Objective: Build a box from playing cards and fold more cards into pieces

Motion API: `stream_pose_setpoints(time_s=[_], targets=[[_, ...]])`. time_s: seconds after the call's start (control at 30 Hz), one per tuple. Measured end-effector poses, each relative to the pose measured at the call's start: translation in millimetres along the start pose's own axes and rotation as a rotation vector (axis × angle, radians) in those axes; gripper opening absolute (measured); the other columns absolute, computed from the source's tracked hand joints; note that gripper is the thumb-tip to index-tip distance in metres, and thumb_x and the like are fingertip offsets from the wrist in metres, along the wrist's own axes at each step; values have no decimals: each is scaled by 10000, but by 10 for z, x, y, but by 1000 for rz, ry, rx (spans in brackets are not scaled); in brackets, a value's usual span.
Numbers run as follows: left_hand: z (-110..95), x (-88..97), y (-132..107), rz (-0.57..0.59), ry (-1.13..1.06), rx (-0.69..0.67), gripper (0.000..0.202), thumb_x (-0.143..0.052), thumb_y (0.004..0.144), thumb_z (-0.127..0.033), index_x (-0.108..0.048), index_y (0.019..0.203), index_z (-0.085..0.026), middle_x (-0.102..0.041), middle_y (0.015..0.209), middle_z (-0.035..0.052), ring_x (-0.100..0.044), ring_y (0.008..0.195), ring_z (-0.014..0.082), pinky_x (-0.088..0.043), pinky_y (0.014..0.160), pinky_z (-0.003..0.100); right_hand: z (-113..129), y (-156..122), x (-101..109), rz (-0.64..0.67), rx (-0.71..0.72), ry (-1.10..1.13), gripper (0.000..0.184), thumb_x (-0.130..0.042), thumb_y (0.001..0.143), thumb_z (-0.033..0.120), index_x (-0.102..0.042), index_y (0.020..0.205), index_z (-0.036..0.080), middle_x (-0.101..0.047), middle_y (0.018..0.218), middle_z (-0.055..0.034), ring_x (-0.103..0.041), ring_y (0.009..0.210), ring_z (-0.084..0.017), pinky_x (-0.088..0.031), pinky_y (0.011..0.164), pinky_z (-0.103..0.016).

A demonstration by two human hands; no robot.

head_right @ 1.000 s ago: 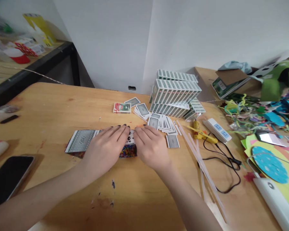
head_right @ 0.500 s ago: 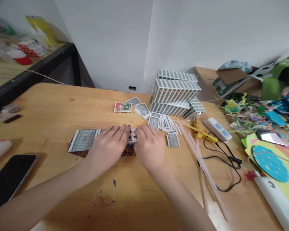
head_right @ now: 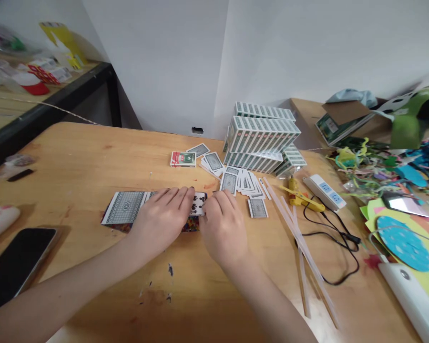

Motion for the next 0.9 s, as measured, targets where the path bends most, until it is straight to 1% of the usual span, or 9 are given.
stream_pose_setpoints(time_s=[0.2,0.3,0.4,0.5,0.53,0.63,0.7,0.8,0.9], targets=[[-24,11,-27,-17,14,-18,305,-383,818,-68,-568,1056,-29,-653,965,182,-613,883,249,-486,751,375,180,-122,140,-32,42,37,251,-511,733,-3,-464,619,215,-570,658,-41,-577,765,-197,-496,673,-333],[-12,3,-15,-26,15,-8,312,-387,812,-61,-562,1069,-29,-644,996,192,-613,894,250,-482,769,381,212,-177,255,-45,-24,169,226,-568,733,33,-492,630,220,-567,623,-15,-583,681,-164,-506,652,-303],[25,-17,2,-29,-7,8,320,-382,802,-40,-558,1069,-28,-643,1001,198,-613,902,252,-480,774,384,93,-188,329,-24,-165,270,168,-608,736,112,-524,644,224,-580,624,-8,-584,636,-156,-495,573,-279],[77,-10,2,-36,-84,12,331,-444,767,-52,-540,1083,-22,-623,1057,199,-593,951,257,-458,829,384,-109,-151,358,-23,-263,241,89,-641,724,189,-557,719,220,-611,683,-19,-582,673,-171,-494,610,-304],[107,-13,1,-23,-137,24,347,-483,751,-75,-531,1092,-30,-615,1079,190,-583,972,256,-450,844,376,-180,-135,316,3,-290,255,103,-654,713,216,-574,779,219,-628,745,-31,-582,699,-176,-499,624,-312],[224,-68,3,75,-301,105,472,-592,704,-187,-478,1146,-69,-618,1079,157,-573,978,253,-441,842,371,-333,-115,26,173,-365,372,382,-672,688,248,-557,1052,221,-634,942,-67,-568,674,-158,-511,570,-291],[289,-102,10,131,-338,161,570,-621,684,-237,-424,1193,-74,-640,1019,147,-585,940,258,-427,842,393,-359,-102,-150,256,-374,413,536,-677,673,234,-492,1176,224,-640,946,-72,-540,596,-137,-503,524,-278],[331,-129,28,167,-321,193,656,-624,674,-239,-352,1247,-70,-657,951,139,-593,905,262,-422,818,395,-284,-22,-260,291,-287,475,702,-660,672,192,-347,1298,251,-650,982,-63,-508,536,-113,-481,492,-260],[328,-159,32,186,-326,191,706,-626,667,-249,-309,1277,-90,-658,943,119,-595,895,251,-437,763,356,-208,63,-283,351,-234,512,716,-592,711,156,-263,1339,258,-646,992,-42,-485,490,-83,-463,459,-228]])
Point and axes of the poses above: each hand's wrist, its own y-axis towards the middle knuckle, its own x-axis out of the back of the hand, z = x × y, the point moved 9 cm from there along y, towards the middle knuckle
